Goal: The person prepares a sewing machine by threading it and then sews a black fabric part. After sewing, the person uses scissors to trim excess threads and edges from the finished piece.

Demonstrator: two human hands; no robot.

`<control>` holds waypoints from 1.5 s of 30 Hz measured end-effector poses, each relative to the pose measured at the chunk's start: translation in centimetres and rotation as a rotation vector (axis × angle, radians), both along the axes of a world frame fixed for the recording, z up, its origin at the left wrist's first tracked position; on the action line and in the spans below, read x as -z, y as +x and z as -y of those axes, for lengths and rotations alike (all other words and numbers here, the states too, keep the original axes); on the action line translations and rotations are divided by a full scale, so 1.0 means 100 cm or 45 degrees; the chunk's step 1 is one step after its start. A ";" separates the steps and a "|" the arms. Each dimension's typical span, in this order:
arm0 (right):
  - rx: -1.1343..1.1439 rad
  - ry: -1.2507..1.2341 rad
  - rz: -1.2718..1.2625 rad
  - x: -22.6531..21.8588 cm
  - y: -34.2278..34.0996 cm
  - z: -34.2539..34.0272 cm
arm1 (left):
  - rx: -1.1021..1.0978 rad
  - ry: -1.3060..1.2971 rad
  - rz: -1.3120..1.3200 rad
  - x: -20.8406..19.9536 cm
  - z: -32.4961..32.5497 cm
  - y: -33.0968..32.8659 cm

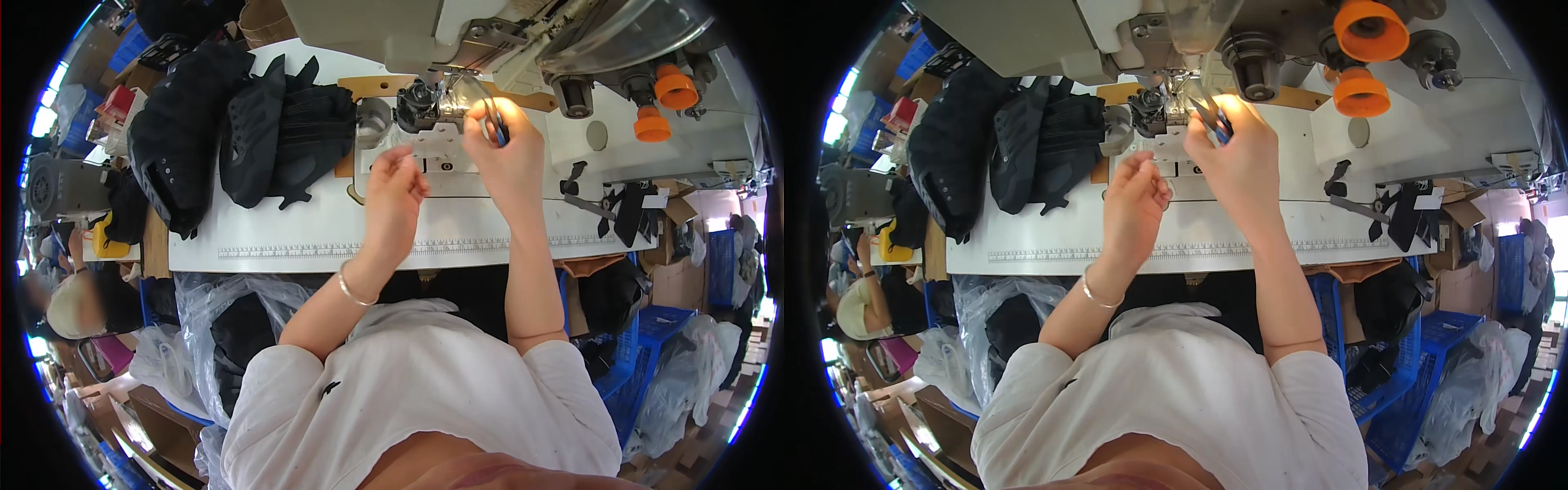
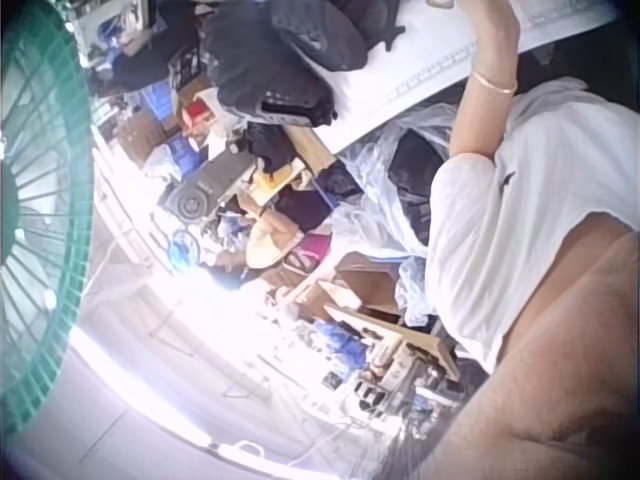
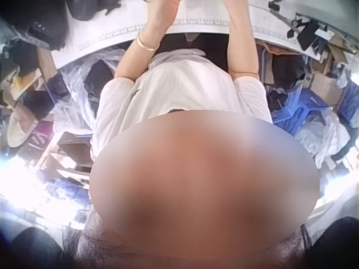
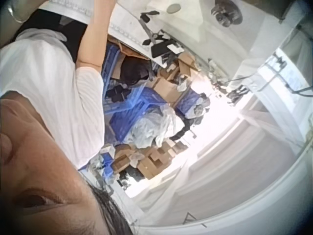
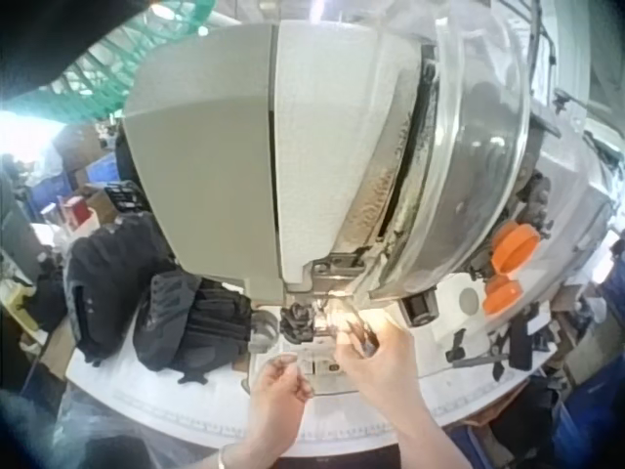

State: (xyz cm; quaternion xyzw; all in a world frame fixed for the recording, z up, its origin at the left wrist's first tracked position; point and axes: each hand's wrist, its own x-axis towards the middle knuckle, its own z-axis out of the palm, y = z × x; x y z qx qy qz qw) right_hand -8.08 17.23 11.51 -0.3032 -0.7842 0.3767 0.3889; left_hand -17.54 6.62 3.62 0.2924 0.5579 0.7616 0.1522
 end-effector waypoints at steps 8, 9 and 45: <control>-0.158 -0.256 -0.083 0.004 0.021 0.009 | -0.487 -0.084 -0.794 -0.025 -0.001 -0.004; -0.159 -0.251 -0.077 0.003 0.023 0.010 | -0.542 -0.113 -1.074 -0.032 -0.002 -0.007; -0.112 0.457 0.690 0.042 0.096 -0.018 | 0.247 -0.535 -0.880 -0.006 0.064 0.006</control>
